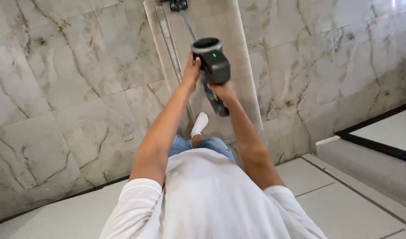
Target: Vacuuming a tiled floor using a cordless vacuum cleaner.
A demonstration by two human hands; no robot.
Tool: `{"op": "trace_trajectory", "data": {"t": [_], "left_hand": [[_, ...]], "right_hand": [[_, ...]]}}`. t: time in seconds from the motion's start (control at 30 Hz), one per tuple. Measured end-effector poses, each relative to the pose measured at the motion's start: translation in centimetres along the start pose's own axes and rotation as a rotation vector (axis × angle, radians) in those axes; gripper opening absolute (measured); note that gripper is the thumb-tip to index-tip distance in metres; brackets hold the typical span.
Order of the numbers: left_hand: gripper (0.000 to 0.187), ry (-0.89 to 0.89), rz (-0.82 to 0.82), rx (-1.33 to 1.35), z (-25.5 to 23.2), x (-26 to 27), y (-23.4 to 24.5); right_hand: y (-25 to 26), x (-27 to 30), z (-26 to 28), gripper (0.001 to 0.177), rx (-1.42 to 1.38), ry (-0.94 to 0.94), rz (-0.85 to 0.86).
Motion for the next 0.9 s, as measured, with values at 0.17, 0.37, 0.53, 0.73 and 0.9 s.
{"op": "trace_trajectory", "data": {"t": [0.17, 0.37, 0.53, 0.73, 0.9], "left_hand": [[0.073, 0.127, 0.009, 0.08, -0.7, 2.3, 0.0], [0.057, 0.473, 0.235, -0.159, 3.3, 13.7, -1.3], [0.055, 0.455, 0.249, 0.063, 0.2, 13.6, -3.2], [0.065, -0.08, 0.152, -0.017, 4.3, 3.5, -1.2], [0.054, 0.302, 0.27, -0.091, 0.3, 4.1, 0.3]], "right_hand": [[0.6, 0.6, -2.1, 0.024, -0.01, 0.015, 0.103], [6.5, 13.4, -9.9, 0.032, 0.115, -0.008, 0.029], [6.0, 10.7, -11.4, 0.029, -0.117, -0.039, 0.075], [1.7, 1.8, -6.1, 0.027, -0.067, -0.03, -0.058], [2.1, 4.4, -6.2, 0.049, 0.2, 0.107, -0.27]]}}
Point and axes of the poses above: each hand's wrist, its own x-axis away from the middle knuckle, its own y-axis out of the back of the hand, z = x × y, the point moved 4 cm from there along -x, towards the middle knuckle, and after that the axes turned 12 degrees about -y, right-handed, at the moved point
